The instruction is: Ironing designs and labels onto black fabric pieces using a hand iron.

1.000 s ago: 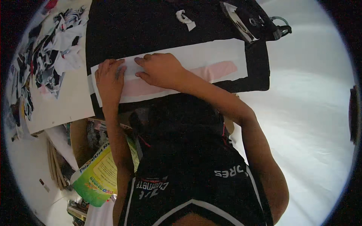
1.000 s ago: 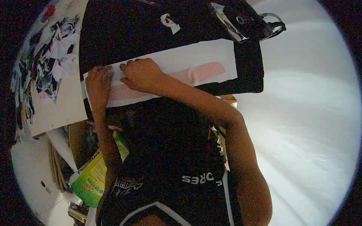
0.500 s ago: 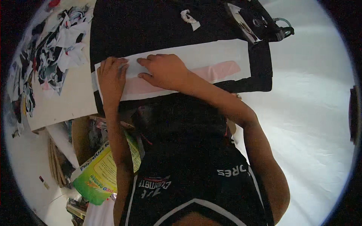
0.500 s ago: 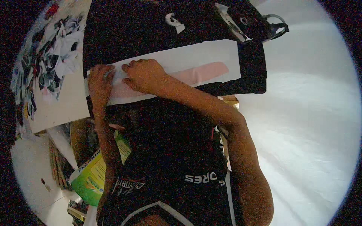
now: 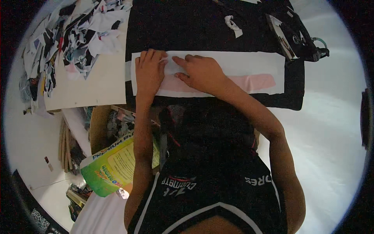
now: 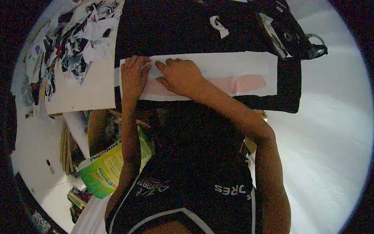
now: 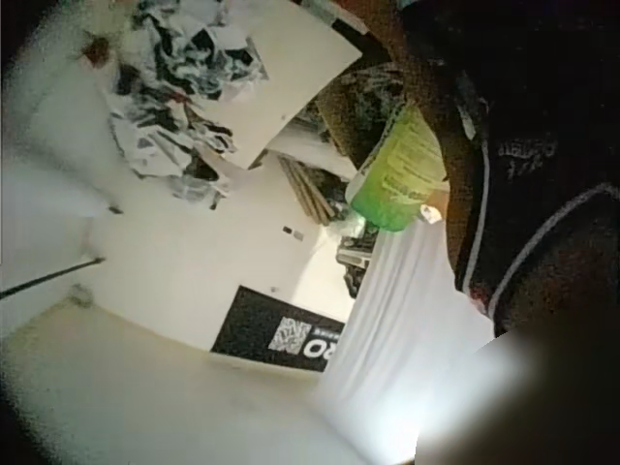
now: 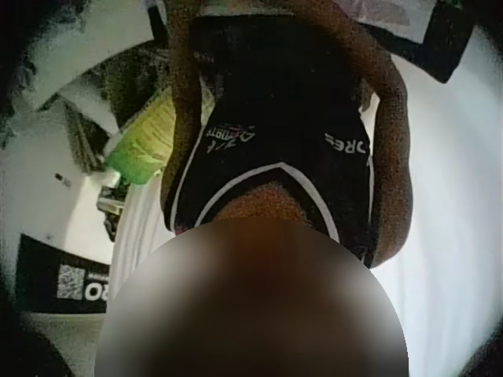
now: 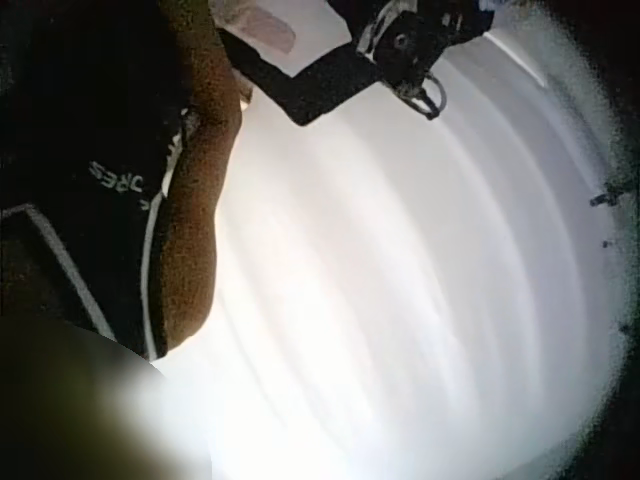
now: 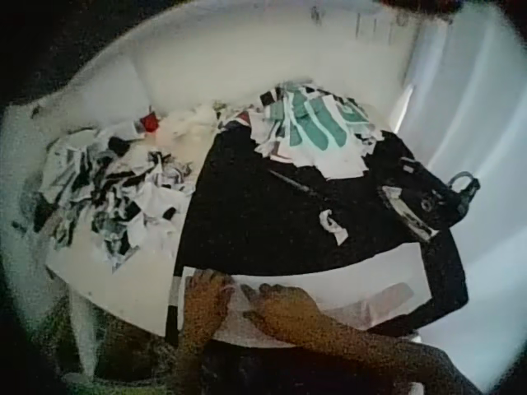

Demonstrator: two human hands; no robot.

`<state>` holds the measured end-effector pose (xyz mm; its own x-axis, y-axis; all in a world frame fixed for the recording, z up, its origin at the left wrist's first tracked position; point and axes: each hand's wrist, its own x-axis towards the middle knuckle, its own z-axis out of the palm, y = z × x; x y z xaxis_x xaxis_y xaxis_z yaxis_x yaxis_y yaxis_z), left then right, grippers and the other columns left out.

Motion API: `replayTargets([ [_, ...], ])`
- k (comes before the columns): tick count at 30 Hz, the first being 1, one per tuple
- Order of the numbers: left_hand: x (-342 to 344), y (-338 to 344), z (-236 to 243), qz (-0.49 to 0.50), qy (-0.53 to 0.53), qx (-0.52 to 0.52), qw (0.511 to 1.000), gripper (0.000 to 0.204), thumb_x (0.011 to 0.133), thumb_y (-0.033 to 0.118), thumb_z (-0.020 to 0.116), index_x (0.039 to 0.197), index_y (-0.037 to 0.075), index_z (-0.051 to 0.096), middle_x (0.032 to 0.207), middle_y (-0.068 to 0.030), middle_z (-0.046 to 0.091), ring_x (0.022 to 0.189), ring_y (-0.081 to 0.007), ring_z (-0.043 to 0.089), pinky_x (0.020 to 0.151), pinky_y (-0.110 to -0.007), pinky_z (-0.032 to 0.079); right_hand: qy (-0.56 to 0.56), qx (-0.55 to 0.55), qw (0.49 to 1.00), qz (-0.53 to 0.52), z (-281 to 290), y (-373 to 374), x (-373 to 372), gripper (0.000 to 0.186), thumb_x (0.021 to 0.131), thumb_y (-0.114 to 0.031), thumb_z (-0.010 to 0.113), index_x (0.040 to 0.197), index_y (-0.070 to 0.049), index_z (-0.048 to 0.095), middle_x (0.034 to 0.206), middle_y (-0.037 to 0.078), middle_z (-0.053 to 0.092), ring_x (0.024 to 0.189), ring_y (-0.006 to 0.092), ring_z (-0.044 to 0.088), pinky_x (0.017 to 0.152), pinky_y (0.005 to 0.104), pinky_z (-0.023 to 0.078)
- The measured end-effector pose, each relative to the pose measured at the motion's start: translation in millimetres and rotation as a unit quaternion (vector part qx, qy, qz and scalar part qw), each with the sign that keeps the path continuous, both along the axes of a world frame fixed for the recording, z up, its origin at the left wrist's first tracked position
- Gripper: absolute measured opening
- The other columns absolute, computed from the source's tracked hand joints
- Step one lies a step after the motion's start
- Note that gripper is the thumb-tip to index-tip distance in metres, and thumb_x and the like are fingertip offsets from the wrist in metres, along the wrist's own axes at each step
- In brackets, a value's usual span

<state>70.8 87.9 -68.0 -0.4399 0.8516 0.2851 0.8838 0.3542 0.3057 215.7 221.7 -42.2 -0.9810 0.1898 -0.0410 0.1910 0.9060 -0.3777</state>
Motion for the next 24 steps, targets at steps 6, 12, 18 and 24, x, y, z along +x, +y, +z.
replayTargets([
  [6, -5.8, 0.3, 1.6, -0.009, -0.004, 0.011, 1.000, 0.029, 0.081, 0.012, 0.068, 0.109, 0.013, 0.060, 0.097, -0.0046, 0.058, 0.096, -0.0255, 0.053, 0.081, -0.040, 0.037, 0.026, 0.006, 1.000, 0.015, -9.4, -2.2, -17.9, 0.049, 0.089, -0.037, 0.062, 0.128, -0.009, 0.057, 0.095, 0.013, 0.064, 0.086, 0.0300, 0.067, 0.069, 0.0410, 0.055],
  [12, -8.6, 1.2, 2.9, -0.009, 0.009, -0.005, 1.000, 0.032, 0.079, 0.014, 0.071, 0.108, 0.012, 0.060, 0.099, -0.0055, 0.059, 0.098, -0.0267, 0.053, 0.083, -0.040, 0.038, 0.007, -0.008, 1.000, 0.000, -13.3, -4.6, -18.7, 0.050, 0.088, -0.036, 0.063, 0.130, -0.009, 0.055, 0.095, 0.014, 0.063, 0.085, 0.0308, 0.066, 0.068, 0.0417, 0.056],
  [18, -11.9, 1.5, 2.4, 0.006, 0.010, -0.012, 1.000, 0.033, 0.077, 0.015, 0.073, 0.107, 0.011, 0.060, 0.099, -0.0062, 0.059, 0.097, -0.0277, 0.053, 0.083, -0.040, 0.038, 0.024, -0.008, 1.000, 0.009, -13.8, -4.8, -16.6, 0.056, 0.089, -0.038, 0.063, 0.134, -0.007, 0.053, 0.097, 0.015, 0.061, 0.088, 0.0298, 0.064, 0.071, 0.0403, 0.055],
  [24, -14.3, 7.8, 5.5, 0.009, -0.016, -0.062, 0.998, 0.027, 0.078, 0.016, 0.073, 0.101, 0.011, 0.061, 0.092, -0.0066, 0.061, 0.092, -0.0267, 0.055, 0.081, -0.040, 0.039, 0.032, 0.005, 0.999, 0.011, -17.9, -5.8, -16.0, 0.059, 0.089, -0.040, 0.063, 0.135, -0.004, 0.051, 0.099, 0.015, 0.060, 0.088, 0.0297, 0.063, 0.071, 0.0398, 0.054],
])
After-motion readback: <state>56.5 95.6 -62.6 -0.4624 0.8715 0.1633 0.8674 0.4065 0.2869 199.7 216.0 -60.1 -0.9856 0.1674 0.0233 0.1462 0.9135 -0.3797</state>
